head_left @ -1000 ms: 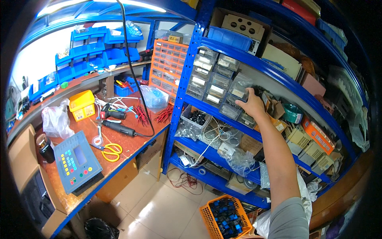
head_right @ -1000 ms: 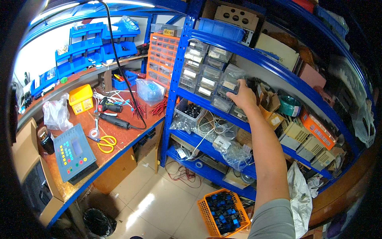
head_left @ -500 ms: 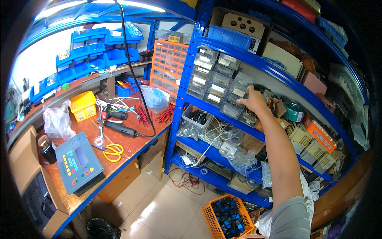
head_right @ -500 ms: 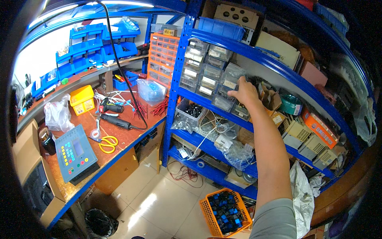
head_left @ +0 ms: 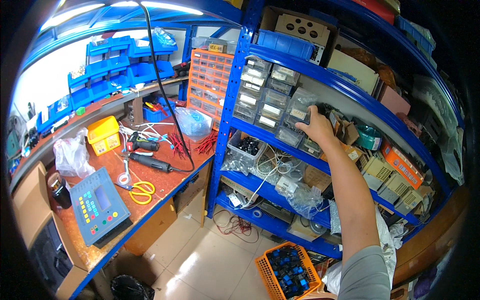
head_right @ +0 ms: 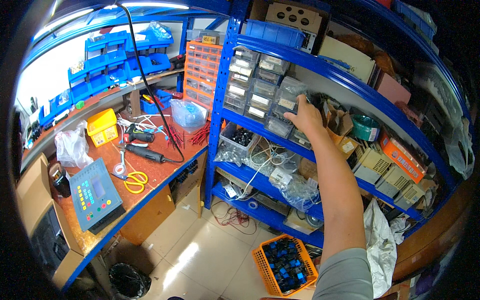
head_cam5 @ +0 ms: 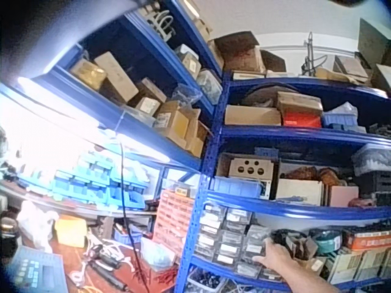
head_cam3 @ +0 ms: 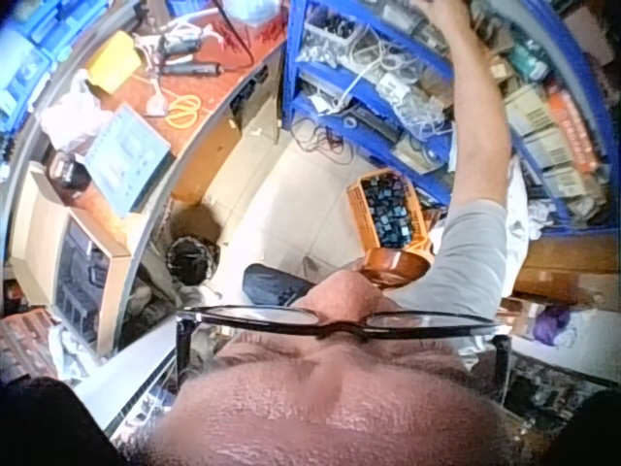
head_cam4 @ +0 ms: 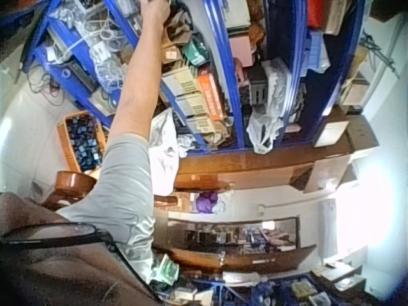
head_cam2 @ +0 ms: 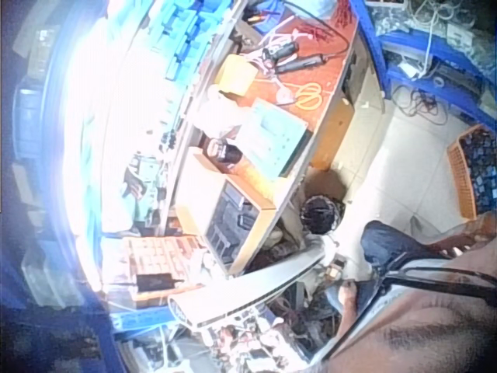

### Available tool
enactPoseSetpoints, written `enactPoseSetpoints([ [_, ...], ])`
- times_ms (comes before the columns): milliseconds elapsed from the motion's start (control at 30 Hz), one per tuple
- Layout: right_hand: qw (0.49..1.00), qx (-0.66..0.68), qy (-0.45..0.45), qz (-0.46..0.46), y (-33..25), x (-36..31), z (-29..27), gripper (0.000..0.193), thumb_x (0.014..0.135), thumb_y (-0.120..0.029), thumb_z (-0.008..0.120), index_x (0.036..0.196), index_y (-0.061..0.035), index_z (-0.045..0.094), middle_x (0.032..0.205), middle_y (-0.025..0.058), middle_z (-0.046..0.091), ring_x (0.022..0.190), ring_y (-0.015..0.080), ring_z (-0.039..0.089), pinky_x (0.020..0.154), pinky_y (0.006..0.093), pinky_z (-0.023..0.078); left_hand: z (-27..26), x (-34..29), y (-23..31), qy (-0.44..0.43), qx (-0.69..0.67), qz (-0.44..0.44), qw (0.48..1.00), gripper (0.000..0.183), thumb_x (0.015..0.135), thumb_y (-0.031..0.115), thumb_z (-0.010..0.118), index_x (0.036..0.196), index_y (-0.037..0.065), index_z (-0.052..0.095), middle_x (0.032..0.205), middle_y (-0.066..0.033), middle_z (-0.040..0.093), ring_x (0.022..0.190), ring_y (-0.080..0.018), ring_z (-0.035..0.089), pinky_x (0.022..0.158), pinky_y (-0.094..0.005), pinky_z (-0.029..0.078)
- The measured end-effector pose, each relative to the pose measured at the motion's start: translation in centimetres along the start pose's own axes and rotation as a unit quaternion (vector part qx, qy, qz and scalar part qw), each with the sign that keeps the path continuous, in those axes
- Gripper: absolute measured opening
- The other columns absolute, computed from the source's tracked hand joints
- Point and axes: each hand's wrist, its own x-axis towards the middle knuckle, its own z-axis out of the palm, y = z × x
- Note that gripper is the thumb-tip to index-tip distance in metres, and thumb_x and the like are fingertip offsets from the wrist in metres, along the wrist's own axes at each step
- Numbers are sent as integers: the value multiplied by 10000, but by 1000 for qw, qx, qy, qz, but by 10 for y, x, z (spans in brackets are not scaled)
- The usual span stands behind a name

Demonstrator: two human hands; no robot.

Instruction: The person uses a soldering iron and hot air gun to reflow solder joints on a green circuit board, then tests continuity with a multimeter. They retrieve a small bag of replacement components from a shelf and return to the board to continue work.

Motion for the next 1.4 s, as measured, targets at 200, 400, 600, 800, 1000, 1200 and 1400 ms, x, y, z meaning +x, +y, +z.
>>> enactPoseSetpoints([
  [200, 998, -55, -5, 42, -8, -13, -9, 737, 935, -476, 721, 1474, -67, 426, 1171, 240, 709, 1072, 374, 712, 870, 459, 590, -6, -3, 3, -4, -10, -3, 1000, 468, 972, 526, 531, 1135, 152, 761, 1032, -221, 746, 995, -426, 713, 866, -528, 555],
  [400, 975, -73, 173, -117, -9, -25, 1, 427, 967, -367, 671, 1293, -110, 572, 1179, 149, 666, 987, 356, 706, 819, 464, 577, -13, -8, 8, -12, -19, -4, 1000, 490, 974, 537, 525, 1138, 137, 757, 1051, -235, 740, 1012, -428, 707, 885, -522, 547],
  [600, 968, -68, 47, -235, -55, -28, 48, 440, 985, -308, 639, 1268, 18, 559, 1441, 205, 510, 907, 373, 728, 784, 489, 601, -3, -1, 5, -1, 32, 8, 999, 486, 976, 530, 523, 1117, 130, 760, 1035, -233, 743, 1009, -424, 708, 881, -521, 549],
  [800, 980, -114, -30, -163, -87, -20, 72, 647, 996, -248, 601, 1538, 40, 396, 1683, 242, 224, 950, 400, 732, 795, 490, 602, 0, 3, 0, -1, 14, 8, 1000, 487, 974, 528, 524, 1110, 126, 763, 1030, -223, 748, 995, -416, 715, 867, -518, 555],
  [1000, 976, -131, -62, -163, -88, -19, 76, 680, 899, -65, 550, 1543, 77, 383, 1685, 316, 155, 995, 393, 748, 811, 472, 617, 2, 6, -3, -12, 16, 6, 1000, 451, 968, 509, 545, 1089, 140, 774, 1015, -211, 754, 972, -410, 723, 846, -509, 564],
  [1200, 978, -127, -42, -160, -92, -21, 74, 650, 897, -70, 568, 1512, 80, 423, 1685, 317, 153, 994, 389, 751, 811, 462, 620, 6, 5, -9, 29, -27, 53, 998, 370, 959, 454, 583, 1087, 166, 778, 996, -189, 761, 942, -395, 730, 821, -497, 572],
  [1400, 972, -158, -62, -162, -91, -13, 78, 526, 918, -116, 620, 1413, 25, 509, 1674, 335, 143, 916, 375, 759, 757, 448, 624, 3, 5, -7, 16, -16, 42, 999, 394, 956, 472, 582, 1089, 154, 774, 1006, -196, 758, 961, -398, 729, 829, -503, 573],
])
